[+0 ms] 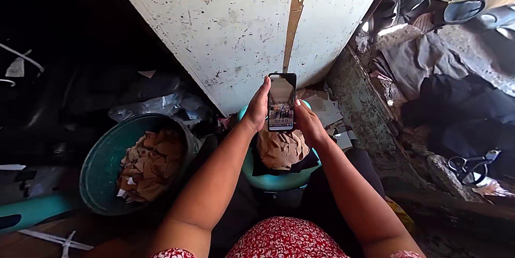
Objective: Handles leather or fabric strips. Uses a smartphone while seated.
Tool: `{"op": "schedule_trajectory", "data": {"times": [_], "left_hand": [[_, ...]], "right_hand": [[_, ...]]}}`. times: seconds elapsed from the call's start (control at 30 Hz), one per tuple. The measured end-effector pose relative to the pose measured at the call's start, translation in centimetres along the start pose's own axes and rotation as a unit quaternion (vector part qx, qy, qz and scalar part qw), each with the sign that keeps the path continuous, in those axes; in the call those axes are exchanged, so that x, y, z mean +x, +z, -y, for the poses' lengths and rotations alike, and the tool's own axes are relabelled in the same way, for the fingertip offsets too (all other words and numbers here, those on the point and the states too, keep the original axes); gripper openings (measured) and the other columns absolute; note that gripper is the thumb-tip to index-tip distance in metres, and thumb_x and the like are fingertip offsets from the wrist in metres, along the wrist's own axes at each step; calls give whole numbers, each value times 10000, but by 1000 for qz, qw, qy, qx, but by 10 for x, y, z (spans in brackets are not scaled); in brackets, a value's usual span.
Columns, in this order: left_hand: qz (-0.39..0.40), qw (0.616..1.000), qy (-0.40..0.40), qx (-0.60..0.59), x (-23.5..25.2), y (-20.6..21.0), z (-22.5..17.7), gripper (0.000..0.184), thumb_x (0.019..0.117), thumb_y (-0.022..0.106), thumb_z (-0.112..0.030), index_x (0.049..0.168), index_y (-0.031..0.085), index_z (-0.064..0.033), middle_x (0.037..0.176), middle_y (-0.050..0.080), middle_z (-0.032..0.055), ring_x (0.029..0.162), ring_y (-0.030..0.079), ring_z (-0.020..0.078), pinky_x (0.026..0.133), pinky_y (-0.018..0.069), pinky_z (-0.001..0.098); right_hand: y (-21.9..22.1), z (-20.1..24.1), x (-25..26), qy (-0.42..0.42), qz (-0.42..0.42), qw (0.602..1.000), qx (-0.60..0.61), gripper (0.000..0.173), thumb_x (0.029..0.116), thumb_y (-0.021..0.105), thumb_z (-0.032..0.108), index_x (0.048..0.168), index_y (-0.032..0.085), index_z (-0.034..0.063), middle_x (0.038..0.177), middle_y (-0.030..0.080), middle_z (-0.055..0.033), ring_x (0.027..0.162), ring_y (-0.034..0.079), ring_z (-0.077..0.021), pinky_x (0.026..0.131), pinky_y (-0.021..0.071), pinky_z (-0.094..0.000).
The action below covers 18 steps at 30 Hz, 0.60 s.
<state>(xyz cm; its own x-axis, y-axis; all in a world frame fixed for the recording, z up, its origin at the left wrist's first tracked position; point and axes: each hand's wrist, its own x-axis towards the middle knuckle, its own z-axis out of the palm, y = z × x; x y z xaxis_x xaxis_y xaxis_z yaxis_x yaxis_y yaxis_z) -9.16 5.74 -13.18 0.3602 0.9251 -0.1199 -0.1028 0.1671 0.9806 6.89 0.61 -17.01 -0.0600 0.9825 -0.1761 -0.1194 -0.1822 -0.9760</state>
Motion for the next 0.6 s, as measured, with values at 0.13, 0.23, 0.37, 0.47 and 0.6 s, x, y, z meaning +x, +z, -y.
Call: {"op": "schedule_trajectory", "data": {"times": [0.13,0.23,0.37,0.47,0.6], "left_hand": [[-7,1000,-12,12,14,0,6,757,1050,153,-663,1605,312,-174,1594,431,57,1446,434,218,1165,391,501],[2,1000,-13,19,26,-4,10,744,1065,136,-619,1617,272,-138,1616,395,78,1475,393,201,1202,346,473],[9,999,-20,23,33,-2,12,748,1065,135,-617,1622,255,-133,1616,395,87,1472,399,200,1198,354,466],[17,999,-21,25,34,-1,12,732,1069,124,-605,1611,276,-137,1575,448,89,1432,451,201,1173,389,457],[20,1000,-13,19,34,0,13,726,1070,148,-607,1615,265,-141,1604,407,82,1464,406,190,1198,357,452]], "right_hand": [[-6,-2,10,10,0,1000,3,508,1120,216,416,1439,465,109,1144,691,-143,890,719,-226,699,606,-372],[-10,-3,15,18,3,1000,1,513,1117,221,427,1454,455,118,1186,679,-144,908,716,-234,700,605,-375],[-16,-5,20,23,-3,1000,2,526,1115,218,451,1428,487,125,1128,698,-140,860,719,-233,672,604,-366],[-19,-5,21,26,-5,1000,14,479,1119,239,390,1410,518,131,1097,708,-129,831,717,-226,648,598,-363],[-23,-5,22,22,-4,1000,22,448,1086,262,262,1414,534,123,1095,709,-142,817,720,-240,615,597,-376]]}}
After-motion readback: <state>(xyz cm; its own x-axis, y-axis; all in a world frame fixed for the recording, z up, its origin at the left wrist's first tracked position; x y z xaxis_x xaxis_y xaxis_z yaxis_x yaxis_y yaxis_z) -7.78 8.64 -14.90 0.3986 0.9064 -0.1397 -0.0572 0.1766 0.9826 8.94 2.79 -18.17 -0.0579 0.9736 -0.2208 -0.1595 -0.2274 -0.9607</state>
